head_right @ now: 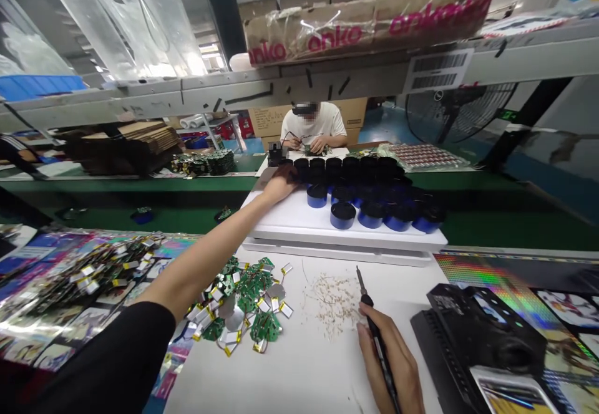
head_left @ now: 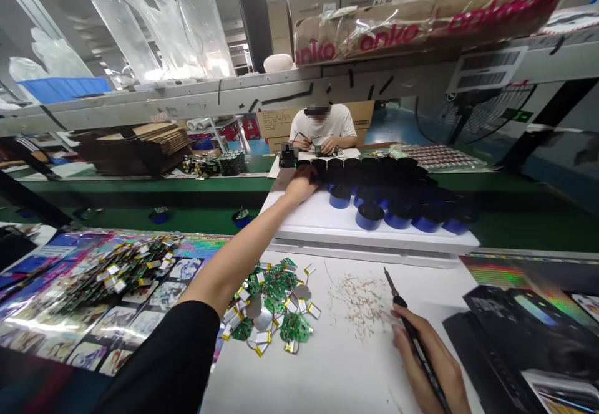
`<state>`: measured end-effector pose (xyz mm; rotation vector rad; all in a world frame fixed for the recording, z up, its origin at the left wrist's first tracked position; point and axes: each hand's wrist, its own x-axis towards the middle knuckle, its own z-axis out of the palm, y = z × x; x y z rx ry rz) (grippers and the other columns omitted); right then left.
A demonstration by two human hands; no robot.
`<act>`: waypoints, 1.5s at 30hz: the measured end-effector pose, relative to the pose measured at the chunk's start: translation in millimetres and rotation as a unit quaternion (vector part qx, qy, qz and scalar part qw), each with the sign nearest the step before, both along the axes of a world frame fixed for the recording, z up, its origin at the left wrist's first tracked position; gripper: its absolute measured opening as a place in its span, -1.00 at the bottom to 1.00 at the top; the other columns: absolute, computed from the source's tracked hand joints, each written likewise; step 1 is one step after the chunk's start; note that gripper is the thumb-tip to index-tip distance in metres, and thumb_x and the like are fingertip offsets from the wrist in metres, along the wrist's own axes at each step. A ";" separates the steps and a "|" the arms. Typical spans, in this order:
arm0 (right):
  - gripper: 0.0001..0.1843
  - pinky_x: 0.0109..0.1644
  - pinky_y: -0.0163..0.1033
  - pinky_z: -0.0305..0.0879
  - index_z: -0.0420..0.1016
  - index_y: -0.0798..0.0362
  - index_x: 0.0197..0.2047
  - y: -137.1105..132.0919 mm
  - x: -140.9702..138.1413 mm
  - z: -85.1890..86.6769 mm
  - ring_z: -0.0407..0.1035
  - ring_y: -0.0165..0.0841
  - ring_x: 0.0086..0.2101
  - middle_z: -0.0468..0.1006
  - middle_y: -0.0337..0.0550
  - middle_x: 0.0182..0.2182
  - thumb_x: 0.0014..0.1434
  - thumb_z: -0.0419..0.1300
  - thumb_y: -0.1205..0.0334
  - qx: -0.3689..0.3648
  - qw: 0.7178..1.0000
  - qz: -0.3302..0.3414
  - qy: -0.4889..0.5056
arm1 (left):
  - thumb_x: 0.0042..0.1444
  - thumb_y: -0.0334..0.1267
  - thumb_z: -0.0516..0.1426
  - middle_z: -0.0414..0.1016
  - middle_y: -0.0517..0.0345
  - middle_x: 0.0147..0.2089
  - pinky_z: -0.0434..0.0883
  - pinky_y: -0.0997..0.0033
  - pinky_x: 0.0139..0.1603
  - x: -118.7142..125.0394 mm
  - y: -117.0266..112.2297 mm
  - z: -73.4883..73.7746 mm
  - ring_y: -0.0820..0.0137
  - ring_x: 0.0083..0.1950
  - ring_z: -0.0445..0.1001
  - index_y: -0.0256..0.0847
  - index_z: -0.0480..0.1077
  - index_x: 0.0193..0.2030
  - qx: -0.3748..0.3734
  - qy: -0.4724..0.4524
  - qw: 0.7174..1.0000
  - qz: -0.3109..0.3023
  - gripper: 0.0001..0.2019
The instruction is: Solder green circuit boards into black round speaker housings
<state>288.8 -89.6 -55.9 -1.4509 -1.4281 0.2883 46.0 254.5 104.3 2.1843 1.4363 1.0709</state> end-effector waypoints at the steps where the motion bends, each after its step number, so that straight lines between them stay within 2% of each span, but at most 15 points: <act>1: -0.63 -0.14 -0.21 0.69 0.64 -0.14 0.16 0.0 0.5 0.6 0.68 -0.24 -0.30 0.76 -0.12 -0.08 0.36 0.28 -0.04 0.002 1.000 0.005 -0.009 | 0.11 -0.42 0.31 0.60 -0.12 0.14 0.46 0.04 0.36 1.9 -0.9 0.3 0.03 0.25 0.54 -0.18 0.53 -0.14 0.002 -0.008 1.000 0.005 -0.82; 6: -0.61 -0.20 -0.28 0.66 0.57 -0.12 0.28 -3.5 1.7 0.0 0.65 -0.33 -0.37 0.77 -0.12 -0.05 0.47 0.18 0.06 -0.008 0.999 0.024 -0.020 | 0.18 -0.26 0.34 0.64 -0.06 -0.02 0.51 0.10 0.25 -34.7 -34.7 18.2 0.13 0.08 0.60 -0.23 0.48 -0.17 -0.002 -0.053 0.998 -0.017 -0.84; 11: -0.64 -0.10 -0.28 0.66 0.58 -0.14 0.25 -10.5 -1.1 -0.5 0.71 -0.31 -0.29 0.79 -0.19 -0.09 0.49 0.14 0.05 -0.014 0.998 0.034 -0.044 | 0.11 -0.19 0.47 0.63 -0.11 0.15 0.53 0.16 0.27 -91.2 -135.4 29.9 0.20 0.20 0.61 -0.23 0.51 -0.26 -0.088 -0.083 0.945 -0.304 -0.73; 15: -0.70 -0.15 -0.30 0.62 0.62 -0.08 0.15 -12.8 -0.7 -3.1 0.70 -0.33 -0.32 0.78 -0.19 -0.15 0.49 0.16 0.07 0.011 0.998 0.026 -0.059 | 0.19 -0.27 0.45 0.62 -0.02 0.20 0.54 0.25 0.27 -81.3 -217.1 -9.9 0.23 0.24 0.62 -0.16 0.57 -0.21 -0.156 0.033 0.892 -0.423 -0.84; 19: -0.73 -0.10 -0.29 0.61 0.63 -0.02 0.12 -13.1 -0.6 -0.6 0.68 -0.35 -0.33 0.78 -0.15 -0.08 0.49 0.18 0.11 0.027 0.995 0.030 -0.092 | 0.30 -0.25 0.37 0.56 -0.08 0.29 0.52 0.25 0.25 -54.3 -258.5 -71.0 0.18 0.24 0.61 -0.18 0.57 -0.13 -0.129 0.105 0.899 -0.405 -0.90; 21: -0.75 -0.11 -0.32 0.60 0.63 0.00 0.11 -13.6 -1.6 2.0 0.67 -0.38 -0.35 0.78 -0.15 -0.09 0.48 0.19 0.16 0.040 0.993 0.026 -0.106 | 0.32 -0.17 0.36 0.51 -0.12 0.36 0.46 0.19 0.35 -53.3 -262.5 -84.2 0.12 0.34 0.55 -0.16 0.59 -0.03 -0.117 0.090 0.906 -0.396 -0.83; 23: -0.78 -0.11 -0.32 0.60 0.64 0.02 0.10 -14.3 -2.7 3.7 0.67 -0.39 -0.35 0.79 -0.16 -0.10 0.45 0.24 0.23 0.061 0.991 0.024 -0.119 | 0.38 -0.08 0.32 0.58 -0.09 0.29 0.46 0.21 0.33 -64.1 -256.2 -82.2 0.17 0.29 0.57 -0.14 0.59 0.04 -0.130 0.060 0.920 -0.365 -0.77; 26: -0.75 -0.04 -0.27 0.62 0.65 0.02 0.09 -14.8 -4.1 4.7 0.70 -0.32 -0.28 0.79 -0.16 -0.09 0.36 0.34 0.34 0.097 0.985 0.022 -0.141 | 0.50 -0.11 0.15 0.69 0.02 0.00 0.51 0.25 0.15 -94.3 -232.6 -67.4 0.26 0.04 0.64 -0.17 0.60 0.01 -0.139 0.074 0.962 -0.224 -0.76; 28: -0.70 -0.07 -0.25 0.64 0.65 0.01 0.10 -14.2 -4.9 5.7 0.70 -0.31 -0.30 0.80 -0.18 -0.10 0.31 0.38 0.39 0.120 0.980 0.015 -0.155 | 0.52 -0.15 0.10 0.68 -0.02 0.00 0.48 0.16 0.17 -113.8 -214.9 -62.2 0.19 0.07 0.61 -0.19 0.61 0.02 -0.116 0.142 0.976 -0.118 -0.73; 30: -0.65 -0.14 -0.25 0.65 0.66 0.00 0.11 -12.6 -5.5 7.4 0.68 -0.33 -0.39 0.81 -0.20 -0.13 0.28 0.39 0.44 0.146 0.975 0.003 -0.165 | 0.51 -0.13 0.10 0.64 -0.08 0.07 0.46 0.08 0.24 -125.2 -201.8 -64.9 0.11 0.16 0.56 -0.21 0.60 0.12 -0.112 0.197 0.971 -0.076 -0.70; 33: -0.56 -0.23 -0.25 0.65 0.67 -0.01 0.13 -10.5 -6.3 9.8 0.66 -0.34 -0.46 0.81 -0.24 -0.19 0.22 0.41 0.50 0.189 0.966 -0.014 -0.175 | 0.46 -0.08 0.17 0.57 -0.16 0.11 0.44 -0.01 0.28 -124.0 -194.2 -77.5 0.01 0.20 0.54 -0.24 0.56 0.24 -0.139 0.228 0.961 -0.076 -0.63; 36: -0.50 -0.28 -0.23 0.66 0.68 -0.03 0.15 -13.3 -7.8 11.4 0.66 -0.29 -0.48 0.81 -0.26 -0.25 0.18 0.42 0.53 0.212 0.961 -0.027 -0.174 | 0.35 -0.16 0.26 0.55 -0.15 0.11 0.43 -0.03 0.27 -114.4 -193.8 -85.6 -0.01 0.19 0.54 -0.23 0.60 0.12 -0.148 0.212 0.963 -0.081 -0.72; 40: -0.55 -0.34 -0.24 0.67 0.70 -0.03 0.11 -26.1 -14.4 15.1 0.66 -0.28 -0.49 0.80 -0.26 -0.33 0.18 0.44 0.50 0.208 0.968 -0.039 -0.134 | 0.35 -0.25 0.24 0.61 -0.01 -0.01 0.49 0.16 0.15 -113.1 -192.9 -78.6 0.18 0.08 0.59 -0.22 0.54 -0.05 -0.157 0.149 0.971 -0.099 -0.88; 43: -0.63 -0.41 -0.28 0.61 0.68 0.00 0.06 -32.2 -25.6 20.5 0.64 -0.32 -0.52 0.80 -0.20 -0.32 0.20 0.45 0.44 0.180 0.978 -0.056 -0.093 | 0.34 -0.15 0.26 0.62 0.07 -0.14 0.52 0.32 -0.01 -114.1 -194.6 -65.8 0.35 -0.09 0.61 -0.23 0.48 -0.06 -0.202 -0.002 0.971 -0.131 -0.80; 45: -0.61 -0.39 -0.25 0.62 0.62 0.01 0.10 -29.7 -37.2 25.5 0.65 -0.33 -0.48 0.80 -0.11 -0.19 0.21 0.43 0.42 0.160 0.986 -0.034 -0.040 | 0.28 -0.12 0.33 0.59 0.11 -0.19 0.51 0.37 -0.06 -108.1 -198.2 -57.5 0.41 -0.16 0.59 -0.24 0.46 -0.06 -0.241 -0.142 0.946 -0.162 -0.73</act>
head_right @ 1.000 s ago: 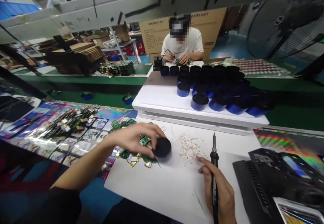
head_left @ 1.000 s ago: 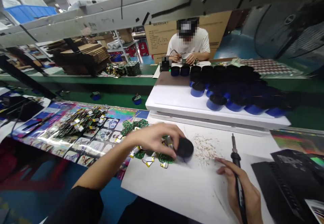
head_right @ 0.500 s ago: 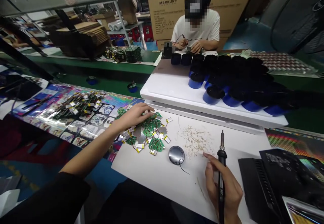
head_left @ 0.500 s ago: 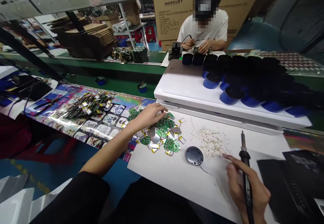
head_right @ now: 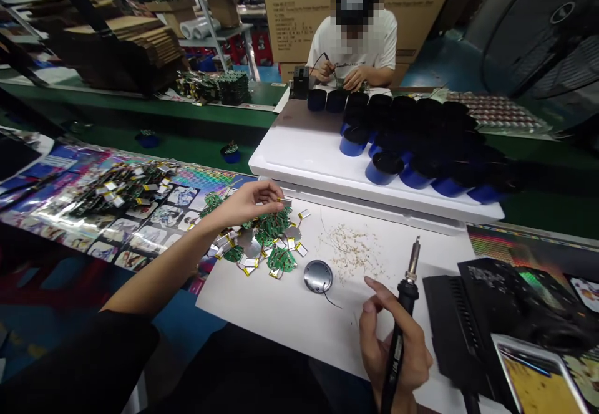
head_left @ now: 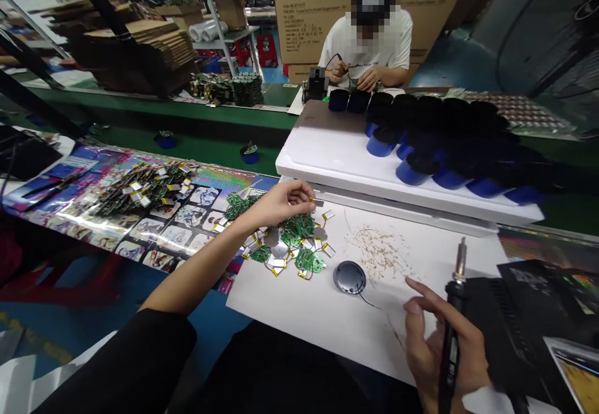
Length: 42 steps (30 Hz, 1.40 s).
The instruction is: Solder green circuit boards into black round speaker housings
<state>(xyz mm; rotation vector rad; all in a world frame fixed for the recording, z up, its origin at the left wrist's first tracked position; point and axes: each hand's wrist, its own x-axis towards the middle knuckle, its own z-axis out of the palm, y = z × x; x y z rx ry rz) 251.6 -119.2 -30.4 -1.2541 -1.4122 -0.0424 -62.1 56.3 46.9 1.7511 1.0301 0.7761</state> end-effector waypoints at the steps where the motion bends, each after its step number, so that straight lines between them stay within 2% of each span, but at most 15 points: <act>1: -0.56 -0.34 -0.20 0.65 0.58 0.00 0.15 3.3 -7.1 2.9 0.66 -0.31 -0.44 0.79 -0.05 -0.10 0.22 0.43 0.43 -0.010 0.999 0.028 0.031 | 0.24 -0.12 0.36 0.58 0.13 -0.22 0.51 0.39 -0.08 5.5 -2.3 3.5 0.43 -0.18 0.59 -0.25 0.45 -0.07 -0.027 -0.055 0.998 -0.007 -0.71; 4: -0.40 -0.18 -0.07 0.72 0.46 -0.06 0.24 18.1 -32.3 12.6 0.71 -0.21 -0.18 0.74 -0.01 0.01 0.19 0.43 0.47 0.005 0.989 0.119 0.084 | 0.18 -0.12 0.41 0.55 0.16 -0.25 0.50 0.46 -0.21 28.2 -10.0 10.2 0.48 -0.25 0.56 -0.25 0.43 -0.08 -0.085 -0.134 0.986 -0.043 -0.66; 8: -0.32 -0.17 -0.11 0.72 0.37 -0.12 0.29 34.9 -63.4 19.5 0.67 -0.22 -0.04 0.61 0.06 0.22 0.19 0.48 0.40 -0.018 0.984 0.160 0.079 | 0.15 -0.06 0.43 0.52 0.22 -0.31 0.43 0.52 -0.39 58.0 -19.0 11.9 0.53 -0.38 0.47 -0.23 0.40 -0.08 -0.148 -0.162 0.972 -0.083 -0.59; 11: -0.43 -0.17 -0.18 0.70 0.38 -0.11 0.23 38.5 -75.1 17.0 0.65 -0.28 -0.05 0.63 0.01 0.16 0.24 0.45 0.38 -0.032 0.989 0.120 0.082 | 0.15 -0.06 0.44 0.49 0.25 -0.32 0.41 0.54 -0.41 73.9 -22.4 8.9 0.57 -0.42 0.44 -0.22 0.40 -0.09 -0.169 -0.176 0.965 -0.099 -0.60; 14: -0.47 -0.19 -0.25 0.68 0.38 -0.12 0.19 37.0 -77.1 14.7 0.63 -0.32 -0.04 0.61 -0.09 0.05 0.25 0.41 0.43 -0.011 0.985 0.114 0.126 | 0.23 -0.06 0.39 0.48 0.24 -0.31 0.42 0.53 -0.40 84.4 -22.4 4.6 0.57 -0.42 0.45 -0.23 0.41 -0.07 -0.169 -0.186 0.962 -0.107 -0.65; 16: -0.49 -0.18 -0.27 0.67 0.39 -0.12 0.17 36.0 -75.8 16.0 0.61 -0.35 -0.06 0.57 -0.15 -0.01 0.25 0.39 0.45 0.010 0.981 0.112 0.159 | 0.33 0.03 0.30 0.49 0.20 -0.28 0.43 0.53 -0.40 86.8 -22.1 3.3 0.54 -0.39 0.48 -0.25 0.42 -0.04 -0.177 -0.167 0.963 -0.119 -0.64; 19: -0.55 -0.18 -0.28 0.64 0.42 -0.09 0.10 35.8 -73.7 20.3 0.57 -0.39 -0.14 0.54 -0.22 -0.12 0.23 0.40 0.46 0.047 0.980 0.064 0.181 | 0.42 0.16 0.17 0.49 0.18 -0.29 0.42 0.52 -0.43 83.1 -24.8 4.4 0.47 -0.36 0.54 -0.23 0.41 0.11 -0.204 -0.119 0.961 -0.146 -0.55; 21: -0.59 -0.20 -0.28 0.62 0.43 -0.08 0.05 35.0 -73.6 21.5 0.55 -0.40 -0.20 0.52 -0.25 -0.18 0.22 0.41 0.46 0.064 0.981 0.023 0.183 | 0.37 0.10 0.24 0.53 0.20 -0.30 0.45 0.49 -0.39 79.0 -29.3 4.7 0.42 -0.33 0.58 -0.17 0.34 0.22 -0.224 -0.102 0.954 -0.173 -0.53; 23: -0.60 -0.22 -0.27 0.62 0.43 -0.07 0.03 32.7 -74.0 19.3 0.54 -0.39 -0.22 0.52 -0.25 -0.20 0.23 0.41 0.45 0.062 0.981 0.004 0.184 | 0.27 -0.04 0.36 0.59 0.17 -0.23 0.51 0.46 -0.28 77.6 -34.3 2.6 0.40 -0.26 0.62 -0.13 0.31 0.21 -0.234 -0.115 0.946 -0.193 -0.50; 26: -0.59 -0.18 -0.19 0.67 0.42 -0.08 0.07 26.0 -70.8 11.0 0.58 -0.33 -0.17 0.54 -0.21 -0.18 0.25 0.39 0.45 0.046 0.986 0.020 0.159 | 0.21 -0.18 0.40 0.59 0.15 -0.19 0.52 0.44 -0.17 82.0 -38.8 -2.3 0.46 -0.23 0.60 -0.18 0.34 -0.01 -0.214 -0.152 0.948 -0.178 -0.63; 28: -0.56 -0.06 -0.04 0.71 0.41 -0.09 0.11 21.2 -64.1 6.2 0.62 -0.26 -0.11 0.58 -0.16 -0.12 0.25 0.39 0.44 0.042 0.993 0.037 0.106 | 0.23 -0.23 0.34 0.55 0.18 -0.24 0.50 0.45 -0.19 86.1 -38.9 -1.9 0.49 -0.28 0.55 -0.21 0.36 -0.12 -0.183 -0.142 0.960 -0.157 -0.75; 31: -0.41 0.19 0.24 0.63 0.38 -0.11 0.20 17.5 -50.5 6.2 0.61 -0.11 0.09 0.62 -0.02 0.08 0.19 0.47 0.39 0.027 0.997 0.065 0.012 | 0.24 -0.36 0.20 0.55 0.16 -0.26 0.45 0.45 -0.22 88.4 -37.2 8.2 0.47 -0.28 0.52 -0.23 0.44 -0.13 -0.095 -0.047 0.980 -0.168 -0.92; 33: -0.30 0.27 0.31 0.58 0.34 -0.12 0.25 17.9 -43.4 10.0 0.56 -0.04 0.22 0.58 0.07 0.21 0.15 0.52 0.36 0.012 0.994 0.107 -0.023 | 0.23 -0.41 0.15 0.57 0.16 -0.24 0.42 0.45 -0.22 87.5 -36.7 17.8 0.44 -0.25 0.52 -0.21 0.45 -0.07 -0.039 0.015 0.974 -0.221 -0.85; 36: -0.26 0.24 0.21 0.64 0.31 -0.10 0.28 20.0 -38.1 14.9 0.55 -0.06 0.25 0.56 0.12 0.27 0.14 0.53 0.38 0.004 0.986 0.160 -0.036 | 0.27 -0.38 0.16 0.57 0.18 -0.19 0.40 0.46 -0.23 86.3 -37.3 26.4 0.44 -0.24 0.52 -0.16 0.35 0.01 -0.020 0.040 0.955 -0.294 -0.81; 42: -0.24 0.09 0.09 0.73 0.33 -0.11 0.28 17.8 -31.6 13.8 0.67 -0.13 0.07 0.68 0.01 0.09 0.12 0.56 0.37 0.003 0.989 0.135 -0.066 | 0.36 -0.25 0.20 0.48 0.24 -0.24 0.33 0.47 -0.29 89.5 -40.3 13.9 0.49 -0.31 0.44 -0.14 0.27 -0.07 -0.042 0.004 0.966 -0.257 -0.84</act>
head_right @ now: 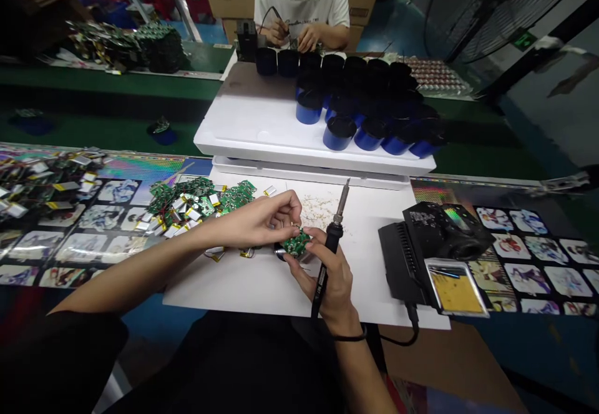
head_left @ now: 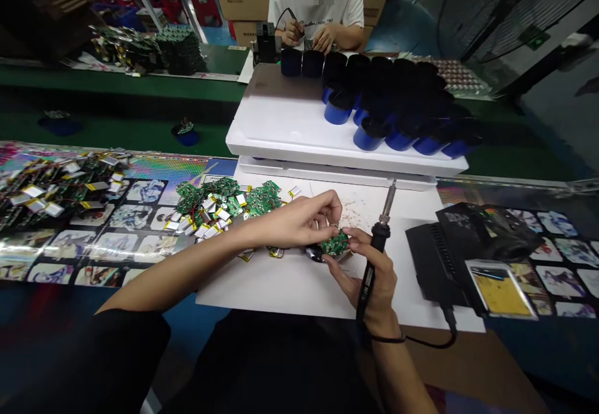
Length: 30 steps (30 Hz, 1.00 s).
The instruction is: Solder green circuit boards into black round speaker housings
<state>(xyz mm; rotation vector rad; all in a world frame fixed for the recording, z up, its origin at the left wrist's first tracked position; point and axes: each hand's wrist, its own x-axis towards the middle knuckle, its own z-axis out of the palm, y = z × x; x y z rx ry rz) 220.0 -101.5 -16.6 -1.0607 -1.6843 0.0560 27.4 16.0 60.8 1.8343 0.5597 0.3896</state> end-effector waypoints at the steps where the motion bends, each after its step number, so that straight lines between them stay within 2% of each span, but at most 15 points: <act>1: -0.24 0.09 0.09 0.73 0.33 -0.11 0.28 -1.0 0.8 -0.1 0.68 -0.12 0.07 0.68 0.02 0.09 0.12 0.56 0.37 -0.010 1.000 0.002 -0.001 | 0.37 -0.24 0.20 0.47 0.25 -0.25 0.31 0.47 -0.31 0.2 -0.5 -2.4 0.50 -0.33 0.43 -0.14 0.27 -0.07 -0.010 0.000 1.000 0.003 -0.84; 3: -0.25 0.11 0.11 0.73 0.33 -0.11 0.29 -2.6 1.6 0.0 0.67 -0.11 0.09 0.67 0.04 0.11 0.14 0.54 0.36 -0.033 0.999 0.014 0.001 | 0.39 -0.18 0.21 0.49 0.26 -0.26 0.31 0.46 -0.31 -0.8 -0.8 -5.1 0.49 -0.34 0.44 -0.14 0.27 -0.07 -0.029 0.000 1.000 0.004 -0.81; 5: -0.28 0.14 0.11 0.71 0.34 -0.10 0.27 -3.6 2.7 -0.4 0.66 -0.10 0.10 0.67 0.05 0.13 0.14 0.53 0.38 -0.045 0.999 0.025 0.014 | 0.40 -0.11 0.23 0.54 0.22 -0.22 0.37 0.42 -0.22 -4.1 -0.5 -5.7 0.45 -0.27 0.50 -0.14 0.29 -0.05 -0.031 -0.004 1.000 0.005 -0.78; 8: -0.33 0.17 0.13 0.68 0.36 -0.06 0.24 -4.4 8.7 -4.5 0.65 -0.10 0.10 0.66 0.06 0.12 0.14 0.52 0.39 -0.042 0.998 0.014 0.053 | 0.34 -0.05 0.32 0.59 0.09 0.01 0.44 0.30 0.04 -12.3 -1.8 -9.6 0.30 0.01 0.56 -0.12 0.36 0.06 0.028 0.016 0.999 -0.001 -0.68; 10: -0.37 0.18 0.16 0.66 0.37 -0.06 0.22 -5.0 16.5 -9.6 0.64 -0.10 0.10 0.65 0.05 0.10 0.16 0.50 0.37 -0.048 0.996 -0.009 0.079 | 0.24 -0.08 0.41 0.51 -0.01 0.21 0.42 0.21 0.22 -17.3 -6.2 -18.1 0.17 0.24 0.50 -0.09 0.38 0.18 0.086 0.034 0.995 -0.031 -0.53; 12: -0.40 0.19 0.18 0.64 0.37 -0.06 0.21 -6.0 25.5 -15.1 0.63 -0.10 0.09 0.63 0.03 0.08 0.17 0.48 0.35 -0.061 0.993 -0.032 0.092 | 0.18 -0.13 0.45 0.42 -0.09 0.33 0.38 0.15 0.34 -20.0 -13.0 -30.5 0.09 0.39 0.39 -0.07 0.37 0.27 0.132 0.040 0.989 -0.062 -0.42; 15: -0.42 0.19 0.17 0.63 0.37 -0.05 0.19 -8.0 35.9 -20.2 0.63 -0.10 0.09 0.62 0.02 0.06 0.18 0.48 0.32 -0.081 0.992 -0.049 0.083 | 0.27 -0.20 0.37 0.41 -0.12 0.31 0.36 0.07 0.39 -20.7 -20.9 -46.0 0.05 0.39 0.37 -0.07 0.40 0.26 0.186 0.058 0.979 -0.062 -0.54; 17: -0.41 0.18 0.15 0.63 0.37 -0.05 0.19 -9.0 38.9 -20.1 0.63 -0.11 0.09 0.63 0.01 0.06 0.17 0.49 0.32 -0.089 0.993 -0.049 0.066 | 0.32 -0.34 0.26 0.45 -0.10 0.28 0.35 0.04 0.41 -22.2 -20.5 -49.2 0.07 0.38 0.39 -0.08 0.40 0.23 0.200 0.062 0.975 -0.070 -0.63; 19: -0.40 0.18 0.13 0.64 0.39 -0.05 0.20 -9.4 39.1 -18.4 0.63 -0.11 0.09 0.64 0.02 0.06 0.17 0.49 0.33 -0.090 0.994 -0.047 0.048 | 0.29 -0.51 0.14 0.45 -0.11 0.34 0.32 0.06 0.46 -26.3 -16.4 -47.8 0.11 0.43 0.37 -0.11 0.37 0.23 0.187 0.045 0.977 -0.087 -0.58; 21: -0.41 0.15 0.11 0.65 0.41 -0.04 0.19 -8.9 38.1 -16.8 0.64 -0.10 0.08 0.65 0.04 0.06 0.16 0.50 0.35 -0.089 0.994 -0.048 0.034 | 0.24 -0.58 0.10 0.36 -0.14 0.46 0.33 0.12 0.47 -31.6 -11.8 -46.0 0.15 0.50 0.34 -0.12 0.34 0.26 0.165 0.031 0.981 -0.094 -0.52; 24: -0.41 0.16 0.14 0.65 0.41 -0.05 0.19 -7.2 36.4 -17.3 0.64 -0.08 0.10 0.66 0.05 0.09 0.16 0.50 0.33 -0.089 0.994 -0.046 0.032 | 0.28 -0.41 0.24 0.25 -0.18 0.54 0.39 0.12 0.43 -36.4 -9.2 -49.0 0.07 0.52 0.33 -0.10 0.34 0.32 0.166 0.046 0.983 -0.059 -0.52; 27: -0.40 0.20 0.20 0.62 0.40 -0.06 0.19 -5.5 35.4 -19.7 0.62 -0.06 0.13 0.64 0.06 0.11 0.16 0.51 0.31 -0.092 0.994 -0.044 0.037 | 0.27 -0.12 0.37 0.38 -0.21 0.39 0.37 -0.05 0.43 -34.6 -11.7 -56.9 -0.05 0.44 0.37 -0.10 0.35 0.35 0.207 0.079 0.975 0.016 -0.43; 29: -0.40 0.19 0.18 0.63 0.40 -0.06 0.19 -4.9 34.6 -20.7 0.62 -0.08 0.12 0.65 0.05 0.11 0.16 0.51 0.30 -0.091 0.994 -0.045 0.030 | 0.27 -0.07 0.37 0.44 -0.20 0.31 0.38 -0.06 0.42 -31.7 -14.4 -60.1 -0.04 0.39 0.41 -0.13 0.34 0.36 0.209 0.077 0.974 0.041 -0.41; 30: -0.40 0.18 0.16 0.64 0.39 -0.07 0.20 -4.7 34.0 -20.8 0.63 -0.09 0.11 0.65 0.04 0.10 0.17 0.51 0.29 -0.090 0.995 -0.045 0.023 | 0.30 -0.11 0.34 0.45 -0.18 0.31 0.38 -0.02 0.42 -30.5 -15.9 -60.5 -0.01 0.38 0.42 -0.13 0.33 0.36 0.194 0.066 0.978 0.035 -0.44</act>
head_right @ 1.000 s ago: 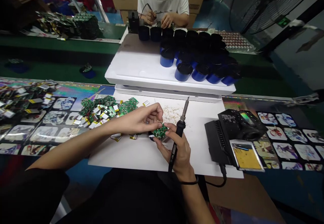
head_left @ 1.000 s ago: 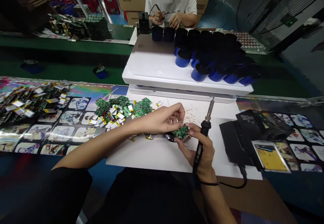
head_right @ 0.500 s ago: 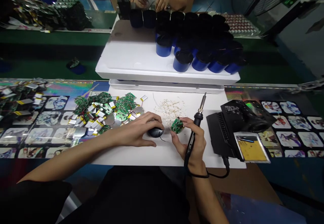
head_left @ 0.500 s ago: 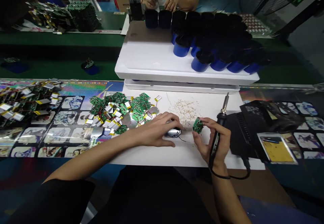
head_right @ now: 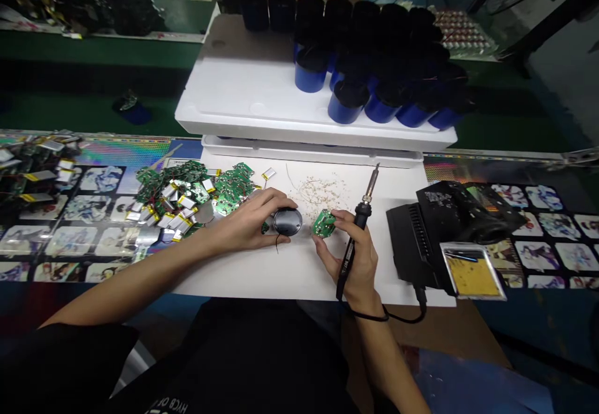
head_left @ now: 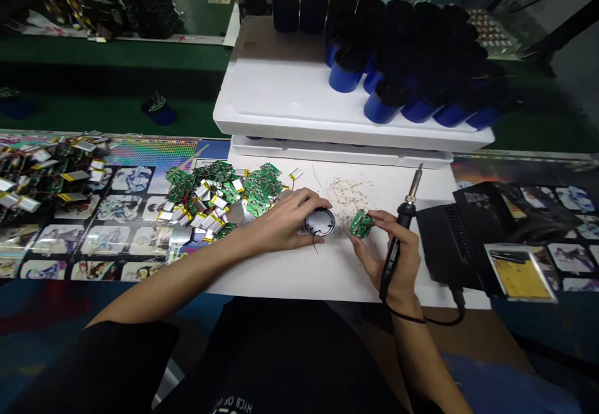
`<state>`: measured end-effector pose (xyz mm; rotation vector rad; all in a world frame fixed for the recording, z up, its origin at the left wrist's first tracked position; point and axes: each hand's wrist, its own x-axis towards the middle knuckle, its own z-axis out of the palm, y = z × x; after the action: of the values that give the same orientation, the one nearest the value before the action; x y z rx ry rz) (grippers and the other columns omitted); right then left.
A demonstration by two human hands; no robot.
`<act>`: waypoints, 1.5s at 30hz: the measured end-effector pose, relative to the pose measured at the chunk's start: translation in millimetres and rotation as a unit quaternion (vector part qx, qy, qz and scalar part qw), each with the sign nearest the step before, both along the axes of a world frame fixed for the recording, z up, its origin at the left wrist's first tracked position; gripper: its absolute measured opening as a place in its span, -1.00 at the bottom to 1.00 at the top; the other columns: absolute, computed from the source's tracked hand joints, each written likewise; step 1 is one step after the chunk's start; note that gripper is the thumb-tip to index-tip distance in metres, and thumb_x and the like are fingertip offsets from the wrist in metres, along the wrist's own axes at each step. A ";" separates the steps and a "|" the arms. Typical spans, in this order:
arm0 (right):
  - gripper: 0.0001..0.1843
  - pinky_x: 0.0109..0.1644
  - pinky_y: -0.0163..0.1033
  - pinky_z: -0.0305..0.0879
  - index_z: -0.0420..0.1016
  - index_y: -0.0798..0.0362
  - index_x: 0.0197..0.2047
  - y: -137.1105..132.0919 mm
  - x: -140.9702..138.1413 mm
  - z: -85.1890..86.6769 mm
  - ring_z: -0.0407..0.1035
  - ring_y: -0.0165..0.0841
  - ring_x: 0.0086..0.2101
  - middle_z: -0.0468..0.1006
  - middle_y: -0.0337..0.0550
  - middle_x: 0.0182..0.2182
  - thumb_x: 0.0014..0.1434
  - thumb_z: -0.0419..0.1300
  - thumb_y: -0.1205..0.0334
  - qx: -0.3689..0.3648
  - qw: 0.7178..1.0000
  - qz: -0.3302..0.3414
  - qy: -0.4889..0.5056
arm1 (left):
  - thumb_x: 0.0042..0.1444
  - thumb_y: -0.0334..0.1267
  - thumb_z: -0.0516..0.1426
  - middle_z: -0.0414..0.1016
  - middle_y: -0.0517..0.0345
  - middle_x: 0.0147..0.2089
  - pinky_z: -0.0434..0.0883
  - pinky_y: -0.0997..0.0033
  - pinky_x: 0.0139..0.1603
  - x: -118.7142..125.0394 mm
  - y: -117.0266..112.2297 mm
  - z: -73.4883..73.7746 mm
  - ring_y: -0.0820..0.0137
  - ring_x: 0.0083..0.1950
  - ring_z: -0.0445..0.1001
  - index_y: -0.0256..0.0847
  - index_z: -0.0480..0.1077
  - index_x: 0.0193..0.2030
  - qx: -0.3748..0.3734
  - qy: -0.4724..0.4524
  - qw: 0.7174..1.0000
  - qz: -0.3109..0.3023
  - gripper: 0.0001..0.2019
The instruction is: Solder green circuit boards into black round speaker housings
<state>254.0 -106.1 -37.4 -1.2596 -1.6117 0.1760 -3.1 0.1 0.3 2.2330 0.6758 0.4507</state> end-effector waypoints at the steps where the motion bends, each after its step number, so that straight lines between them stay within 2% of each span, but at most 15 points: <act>1: -0.40 0.17 0.14 0.65 0.39 -0.07 0.21 0.1 -0.8 0.2 0.64 -0.10 0.09 0.66 0.03 0.09 0.18 0.51 0.28 -0.001 1.000 0.003 -0.008 | 0.33 -0.20 0.29 0.45 -0.16 0.33 0.39 0.03 0.42 1.0 -1.6 0.5 0.04 0.39 0.43 -0.13 0.30 0.38 -0.025 -0.012 0.999 -0.016 -0.47; 3: -0.38 0.16 0.12 0.67 0.38 -0.08 0.23 0.1 -3.1 1.4 0.65 -0.12 0.08 0.67 0.02 0.09 0.19 0.51 0.28 -0.003 0.999 0.019 -0.026 | 0.34 -0.37 0.19 0.42 -0.12 0.41 0.41 0.15 0.40 1.9 -4.7 3.3 0.14 0.39 0.46 -0.11 0.22 0.43 -0.085 -0.035 0.995 -0.046 -0.45; 5: -0.38 0.16 0.11 0.67 0.37 -0.09 0.25 0.1 -6.4 3.4 0.65 -0.12 0.08 0.67 0.02 0.10 0.21 0.49 0.30 -0.010 0.998 0.044 -0.045 | 0.32 -0.41 0.17 0.39 -0.12 0.44 0.43 0.21 0.37 1.2 -6.5 7.1 0.19 0.38 0.48 -0.11 0.16 0.47 -0.118 -0.052 0.991 -0.042 -0.39; 8: -0.40 0.17 0.10 0.66 0.39 -0.08 0.27 0.5 -12.5 8.0 0.63 -0.12 0.11 0.65 0.06 0.14 0.24 0.46 0.35 -0.023 0.993 0.087 -0.079 | 0.30 -0.30 0.26 0.44 -0.12 0.36 0.41 0.16 0.37 -3.1 -3.4 13.0 0.13 0.39 0.44 -0.12 0.27 0.42 -0.071 -0.049 0.996 0.011 -0.43; 10: -0.41 0.14 0.08 0.66 0.39 -0.09 0.29 1.8 -16.5 11.2 0.62 -0.12 0.10 0.65 0.06 0.15 0.26 0.44 0.36 -0.031 0.989 0.105 -0.101 | 0.30 -0.22 0.29 0.57 -0.02 0.11 0.45 0.23 0.19 -7.9 2.3 17.3 0.18 0.18 0.53 -0.13 0.45 0.26 -0.043 -0.016 0.998 0.035 -0.60; 12: -0.42 0.12 0.07 0.65 0.41 -0.10 0.28 3.9 -19.7 13.6 0.62 -0.12 0.08 0.67 0.03 0.12 0.27 0.44 0.35 -0.030 0.986 0.114 -0.121 | 0.32 -0.16 0.30 0.56 0.15 -0.22 0.41 0.39 -0.11 -12.6 8.1 21.6 0.35 -0.17 0.52 -0.15 0.57 0.06 -0.069 0.009 0.997 0.037 -0.76; 13: -0.43 0.11 0.07 0.64 0.42 -0.11 0.27 5.1 -21.1 14.2 0.62 -0.12 0.06 0.68 0.01 0.10 0.26 0.45 0.34 -0.025 0.984 0.116 -0.131 | 0.32 -0.14 0.30 0.53 0.20 -0.31 0.35 0.44 -0.22 -14.3 10.2 23.5 0.42 -0.29 0.46 -0.16 0.61 -0.01 -0.097 0.010 0.995 0.034 -0.80; 15: -0.45 0.10 0.07 0.63 0.45 -0.10 0.24 7.6 -23.3 14.3 0.60 -0.12 0.03 0.70 0.00 0.06 0.25 0.47 0.33 -0.014 0.982 0.116 -0.147 | 0.33 -0.13 0.30 0.56 0.21 -0.35 0.28 0.49 -0.32 -15.9 12.0 25.6 0.49 -0.38 0.39 -0.18 0.64 -0.08 -0.149 -0.007 0.988 0.030 -0.82; 22: -0.47 0.12 0.11 0.59 0.47 -0.08 0.23 9.9 -27.6 12.2 0.57 -0.10 0.03 0.71 0.01 0.06 0.25 0.47 0.34 -0.021 0.984 0.098 -0.148 | 0.35 -0.22 0.28 0.73 0.07 -0.18 0.42 0.49 -0.24 -9.9 9.7 14.5 0.42 -0.23 0.61 -0.19 0.69 0.01 -0.238 -0.065 0.969 0.008 -0.80; 26: -0.42 0.11 0.14 0.60 0.44 -0.06 0.25 7.8 -28.3 14.4 0.57 -0.08 0.06 0.67 0.07 0.10 0.23 0.48 0.34 -0.020 0.989 0.104 -0.100 | 0.34 -0.25 0.32 0.68 0.08 -0.17 0.36 0.49 -0.25 -5.2 8.1 8.1 0.44 -0.20 0.54 -0.18 0.69 -0.10 -0.163 -0.112 0.979 0.038 -0.89; 31: -0.51 0.05 0.03 0.62 0.47 -0.11 0.17 8.4 -38.2 19.2 0.61 -0.19 -0.06 0.69 -0.11 -0.08 0.25 0.39 0.47 -0.015 0.998 0.067 -0.003 | 0.32 -0.25 0.34 0.59 0.11 -0.23 0.27 0.51 -0.32 0.2 2.9 4.1 0.47 -0.25 0.44 -0.21 0.67 -0.17 -0.123 -0.145 0.979 0.072 -0.91; 37: -0.66 0.04 -0.06 0.61 0.51 -0.14 0.06 15.8 -56.4 24.1 0.64 -0.28 -0.13 0.70 -0.23 -0.12 0.30 0.39 0.39 -0.041 0.998 0.017 0.040 | 0.32 -0.25 0.34 0.59 0.12 -0.25 0.29 0.52 -0.31 2.1 0.1 0.6 0.47 -0.25 0.46 -0.20 0.67 -0.19 -0.098 -0.166 0.979 0.067 -0.91; 45: -0.73 0.02 -0.05 0.58 0.52 -0.12 0.00 19.1 -62.1 22.9 0.65 -0.31 -0.21 0.69 -0.28 -0.17 0.31 0.40 0.35 -0.041 0.996 0.009 0.082 | 0.32 -0.24 0.34 0.61 0.11 -0.26 0.35 0.49 -0.26 3.8 -0.7 -2.0 0.45 -0.24 0.49 -0.21 0.67 -0.22 -0.109 -0.186 0.973 0.079 -0.89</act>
<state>191.9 -87.1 -14.6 -1.2598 -1.4877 0.3524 0.7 -0.6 -1.7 1.8289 0.6683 0.8117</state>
